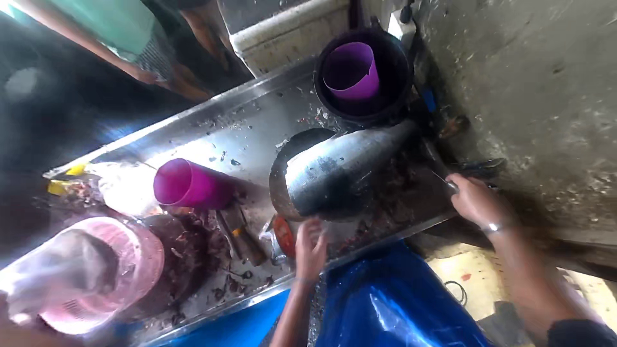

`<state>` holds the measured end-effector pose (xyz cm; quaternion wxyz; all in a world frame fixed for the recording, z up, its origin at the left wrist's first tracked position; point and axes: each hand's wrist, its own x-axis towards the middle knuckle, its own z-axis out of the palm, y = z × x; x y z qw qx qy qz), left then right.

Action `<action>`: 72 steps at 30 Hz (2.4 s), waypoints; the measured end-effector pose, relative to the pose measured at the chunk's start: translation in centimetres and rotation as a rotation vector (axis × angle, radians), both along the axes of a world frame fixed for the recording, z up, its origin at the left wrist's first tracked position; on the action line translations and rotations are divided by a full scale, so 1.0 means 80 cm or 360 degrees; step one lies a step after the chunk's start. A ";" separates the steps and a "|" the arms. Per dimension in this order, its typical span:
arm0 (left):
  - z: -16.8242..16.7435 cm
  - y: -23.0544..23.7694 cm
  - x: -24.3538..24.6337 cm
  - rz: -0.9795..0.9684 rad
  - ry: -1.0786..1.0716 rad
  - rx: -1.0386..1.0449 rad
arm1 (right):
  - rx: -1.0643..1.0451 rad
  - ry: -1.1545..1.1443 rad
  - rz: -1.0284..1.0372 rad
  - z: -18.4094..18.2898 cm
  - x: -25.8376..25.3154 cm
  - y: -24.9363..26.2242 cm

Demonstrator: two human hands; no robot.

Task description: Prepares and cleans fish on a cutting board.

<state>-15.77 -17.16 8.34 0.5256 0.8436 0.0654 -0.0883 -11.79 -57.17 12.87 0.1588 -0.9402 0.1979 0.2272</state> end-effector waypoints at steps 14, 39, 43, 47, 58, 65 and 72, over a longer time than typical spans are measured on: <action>0.371 -0.270 0.546 0.0054 -0.1240 -0.0180 | 0.0161 -0.0593 -0.0134 0.074 -0.083 0.032; 0.258 -0.265 0.499 -0.0245 -0.1077 -0.0993 | 0.0144 -0.1136 0.0152 0.051 0.282 0.079; 0.147 -0.261 0.501 0.0271 -0.0018 -0.1080 | 0.0131 -0.1000 0.0221 0.074 0.350 0.095; 0.121 -0.272 0.530 0.0030 0.0089 -0.0941 | 0.0096 -0.1065 0.0240 0.093 0.380 0.125; 0.169 -0.296 0.658 -0.0623 -0.0508 0.0062 | -0.0095 -0.0972 0.0354 0.059 0.414 0.116; 0.155 -0.265 0.624 -0.0606 -0.0638 0.0111 | 0.0029 -0.0899 0.0348 0.049 0.420 0.115; 0.091 -0.255 0.550 0.0267 0.0165 -0.1000 | 0.0169 -0.1079 0.0300 0.061 0.399 0.130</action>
